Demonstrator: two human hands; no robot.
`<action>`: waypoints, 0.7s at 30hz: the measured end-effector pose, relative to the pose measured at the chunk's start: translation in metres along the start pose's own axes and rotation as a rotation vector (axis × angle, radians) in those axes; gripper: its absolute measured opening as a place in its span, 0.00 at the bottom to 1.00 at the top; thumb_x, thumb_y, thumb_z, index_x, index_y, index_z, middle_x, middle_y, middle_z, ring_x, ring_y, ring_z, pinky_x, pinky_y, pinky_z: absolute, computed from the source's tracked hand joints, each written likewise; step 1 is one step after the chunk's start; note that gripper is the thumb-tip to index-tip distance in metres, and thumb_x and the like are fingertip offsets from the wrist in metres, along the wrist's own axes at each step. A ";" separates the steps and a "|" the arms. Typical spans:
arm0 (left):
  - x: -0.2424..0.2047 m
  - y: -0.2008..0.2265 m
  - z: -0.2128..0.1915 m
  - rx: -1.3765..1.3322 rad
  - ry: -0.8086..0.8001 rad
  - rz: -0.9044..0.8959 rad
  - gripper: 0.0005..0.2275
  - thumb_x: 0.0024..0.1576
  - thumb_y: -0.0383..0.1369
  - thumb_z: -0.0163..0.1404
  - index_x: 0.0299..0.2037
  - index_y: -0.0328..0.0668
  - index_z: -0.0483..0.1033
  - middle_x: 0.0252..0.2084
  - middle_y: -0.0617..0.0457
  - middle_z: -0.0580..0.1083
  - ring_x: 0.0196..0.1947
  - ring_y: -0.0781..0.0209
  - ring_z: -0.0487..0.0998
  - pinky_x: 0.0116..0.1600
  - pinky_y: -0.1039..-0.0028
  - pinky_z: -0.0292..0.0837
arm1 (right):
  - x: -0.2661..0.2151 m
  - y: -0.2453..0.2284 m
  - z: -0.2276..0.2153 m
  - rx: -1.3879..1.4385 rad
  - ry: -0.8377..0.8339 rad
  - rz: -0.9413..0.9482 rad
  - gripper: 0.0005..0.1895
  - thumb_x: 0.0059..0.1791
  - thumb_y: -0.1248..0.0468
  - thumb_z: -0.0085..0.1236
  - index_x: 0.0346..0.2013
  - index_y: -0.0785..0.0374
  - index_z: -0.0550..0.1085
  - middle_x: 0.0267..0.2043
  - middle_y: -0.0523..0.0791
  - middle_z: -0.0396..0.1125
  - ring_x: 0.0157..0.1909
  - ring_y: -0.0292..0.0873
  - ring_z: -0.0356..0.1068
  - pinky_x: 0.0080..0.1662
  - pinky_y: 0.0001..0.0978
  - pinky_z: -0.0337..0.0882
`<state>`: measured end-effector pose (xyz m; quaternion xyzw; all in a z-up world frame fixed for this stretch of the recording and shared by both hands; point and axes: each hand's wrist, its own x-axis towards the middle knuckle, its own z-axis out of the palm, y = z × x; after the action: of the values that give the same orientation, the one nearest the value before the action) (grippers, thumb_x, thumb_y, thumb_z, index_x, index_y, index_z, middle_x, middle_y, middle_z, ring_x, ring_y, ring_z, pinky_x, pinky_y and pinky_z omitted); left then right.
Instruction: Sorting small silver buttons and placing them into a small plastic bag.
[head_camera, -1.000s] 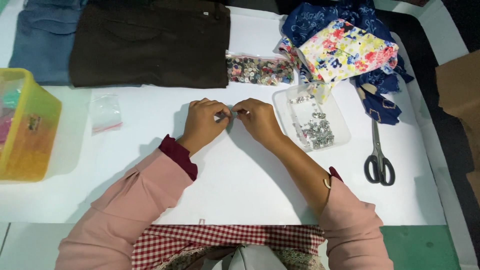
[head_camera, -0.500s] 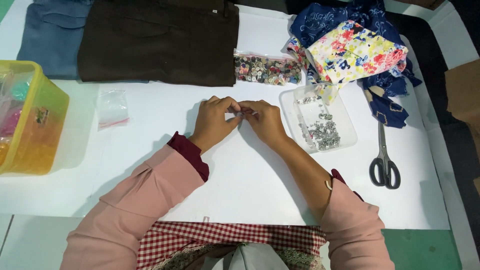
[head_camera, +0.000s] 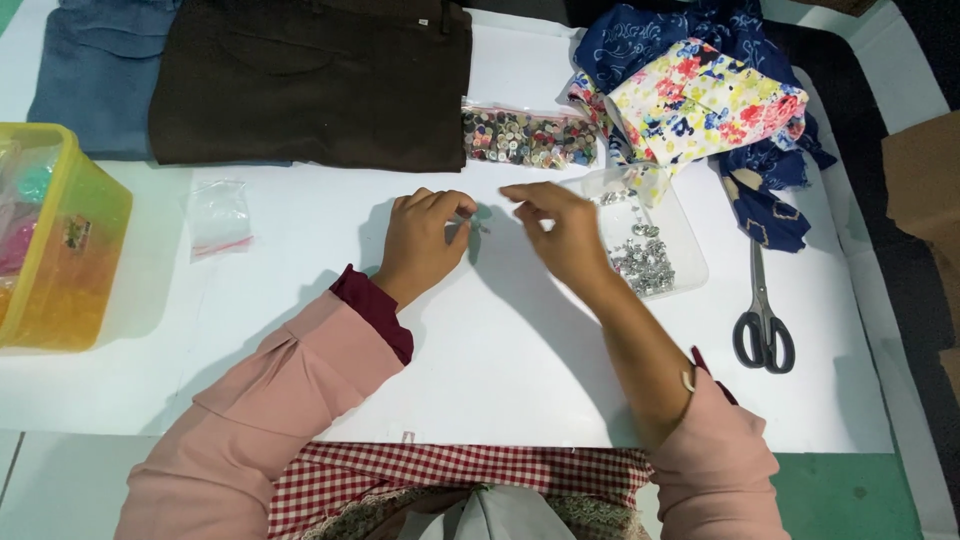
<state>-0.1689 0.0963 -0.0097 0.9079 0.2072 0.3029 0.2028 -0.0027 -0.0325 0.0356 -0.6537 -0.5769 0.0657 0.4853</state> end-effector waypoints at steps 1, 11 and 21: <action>-0.001 0.001 0.000 -0.001 -0.001 0.001 0.10 0.56 0.26 0.57 0.45 0.52 0.76 0.37 0.58 0.79 0.41 0.59 0.78 0.54 0.59 0.70 | -0.001 0.000 -0.013 0.000 0.001 0.001 0.19 0.47 0.83 0.59 0.48 0.63 0.80 0.41 0.51 0.76 0.43 0.49 0.77 0.45 0.35 0.81; 0.002 0.038 0.022 -0.032 0.064 0.252 0.09 0.56 0.29 0.57 0.45 0.53 0.78 0.38 0.60 0.78 0.41 0.59 0.77 0.52 0.63 0.68 | -0.037 0.050 -0.132 -0.286 0.010 0.236 0.14 0.48 0.79 0.62 0.46 0.64 0.82 0.38 0.52 0.75 0.41 0.51 0.76 0.44 0.37 0.78; 0.054 0.125 0.094 -0.181 0.120 0.360 0.07 0.54 0.30 0.58 0.42 0.51 0.80 0.39 0.57 0.76 0.43 0.57 0.72 0.52 0.62 0.64 | -0.044 0.059 -0.136 -0.558 -0.187 0.382 0.11 0.47 0.74 0.62 0.42 0.63 0.83 0.34 0.52 0.76 0.40 0.53 0.78 0.43 0.41 0.78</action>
<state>-0.0382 -0.0036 0.0082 0.8885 0.0251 0.4054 0.2134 0.1115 -0.1369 0.0441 -0.8484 -0.4819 0.0546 0.2122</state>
